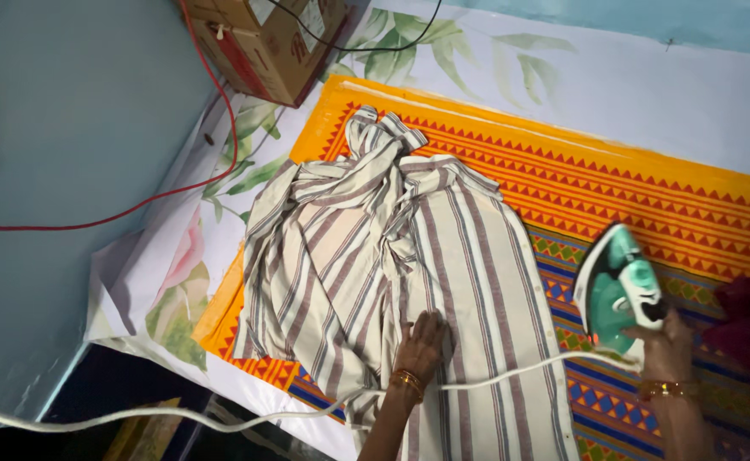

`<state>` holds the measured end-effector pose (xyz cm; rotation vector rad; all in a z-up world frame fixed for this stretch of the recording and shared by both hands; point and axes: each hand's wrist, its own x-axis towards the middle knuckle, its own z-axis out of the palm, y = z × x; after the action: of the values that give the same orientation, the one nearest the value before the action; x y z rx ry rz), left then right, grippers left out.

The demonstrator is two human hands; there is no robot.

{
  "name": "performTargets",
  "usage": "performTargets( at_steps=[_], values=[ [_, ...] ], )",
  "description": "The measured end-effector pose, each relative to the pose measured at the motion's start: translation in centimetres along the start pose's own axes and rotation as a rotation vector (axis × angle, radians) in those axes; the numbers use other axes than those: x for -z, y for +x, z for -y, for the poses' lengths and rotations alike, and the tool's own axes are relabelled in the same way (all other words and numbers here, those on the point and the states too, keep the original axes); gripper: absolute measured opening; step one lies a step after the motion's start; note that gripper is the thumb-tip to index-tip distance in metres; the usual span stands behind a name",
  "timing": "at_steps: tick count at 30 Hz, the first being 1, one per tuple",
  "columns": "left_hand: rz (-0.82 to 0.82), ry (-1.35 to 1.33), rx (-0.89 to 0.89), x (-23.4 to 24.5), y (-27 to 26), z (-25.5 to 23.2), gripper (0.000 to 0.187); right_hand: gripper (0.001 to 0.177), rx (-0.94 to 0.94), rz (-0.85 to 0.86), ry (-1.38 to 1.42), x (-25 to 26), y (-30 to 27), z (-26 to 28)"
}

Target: The person irons a striped shirt on a patterned mat using a green electric iron. They repeatedly smooth the fabric with one hand while moving the iron with the other, adjusting the shirt's position several times to cover different areas.

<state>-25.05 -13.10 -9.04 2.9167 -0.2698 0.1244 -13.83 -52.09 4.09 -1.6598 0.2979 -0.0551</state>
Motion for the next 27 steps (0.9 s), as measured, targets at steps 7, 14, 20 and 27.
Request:
performTargets(
  at_steps=[7, 14, 20, 27],
  values=[
    [-0.044, 0.013, -0.035, 1.4, 0.7, -1.2, 0.061, 0.04, 0.066, -0.11, 0.244, 1.4, 5.1, -5.0],
    [-0.024, 0.068, -0.035, 2.5, 1.7, -1.6, 0.05, 0.039, 0.114, -0.036, 0.56, 2.2, 4.4, -7.7],
    [-0.032, 0.081, -0.002, 2.8, 2.8, -2.4, 0.032, 0.038, 0.026, 0.036, 0.751, 3.0, 3.1, -9.1],
    [-0.009, 0.078, -0.026, 2.9, 3.8, -3.4, 0.04, 0.031, 0.142, -0.117, 0.453, 3.4, 3.2, -10.2]
  ],
)
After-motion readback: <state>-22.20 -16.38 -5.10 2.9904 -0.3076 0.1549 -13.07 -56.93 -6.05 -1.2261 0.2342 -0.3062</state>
